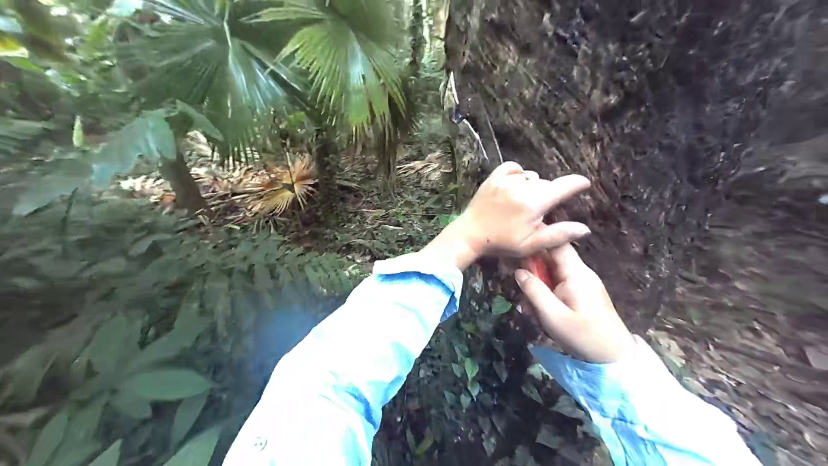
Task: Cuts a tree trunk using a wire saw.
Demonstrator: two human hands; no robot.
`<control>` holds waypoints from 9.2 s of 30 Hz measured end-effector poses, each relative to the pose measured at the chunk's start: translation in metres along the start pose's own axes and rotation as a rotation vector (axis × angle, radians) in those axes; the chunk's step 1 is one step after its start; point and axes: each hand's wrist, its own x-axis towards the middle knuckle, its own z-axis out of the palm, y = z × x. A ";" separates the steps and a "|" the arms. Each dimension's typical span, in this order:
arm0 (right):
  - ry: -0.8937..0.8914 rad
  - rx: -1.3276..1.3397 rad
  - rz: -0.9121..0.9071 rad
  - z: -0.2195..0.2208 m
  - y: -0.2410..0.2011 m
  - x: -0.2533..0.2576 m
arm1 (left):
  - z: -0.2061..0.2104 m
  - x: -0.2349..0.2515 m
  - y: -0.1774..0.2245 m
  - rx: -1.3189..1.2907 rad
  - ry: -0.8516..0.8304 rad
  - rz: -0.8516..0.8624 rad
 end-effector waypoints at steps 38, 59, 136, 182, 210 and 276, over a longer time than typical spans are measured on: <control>-0.201 -0.887 0.344 0.022 -0.065 0.097 | 0.009 0.025 -0.096 -0.215 0.434 0.146; -0.339 -0.800 0.469 0.015 -0.057 0.076 | 0.025 0.010 -0.071 -0.198 0.407 0.120; -0.263 -0.633 -0.021 -0.028 -0.026 0.037 | 0.036 -0.014 -0.022 0.028 0.557 -0.108; -0.058 -0.717 -0.105 -0.071 0.011 -0.045 | 0.085 0.007 0.051 -0.040 0.366 0.010; -0.596 -0.808 0.310 -0.114 -0.021 -0.032 | 0.106 0.014 0.082 0.013 0.436 -0.185; -0.341 -0.477 -0.032 -0.138 0.136 -0.077 | 0.183 0.013 0.108 0.307 0.236 -0.117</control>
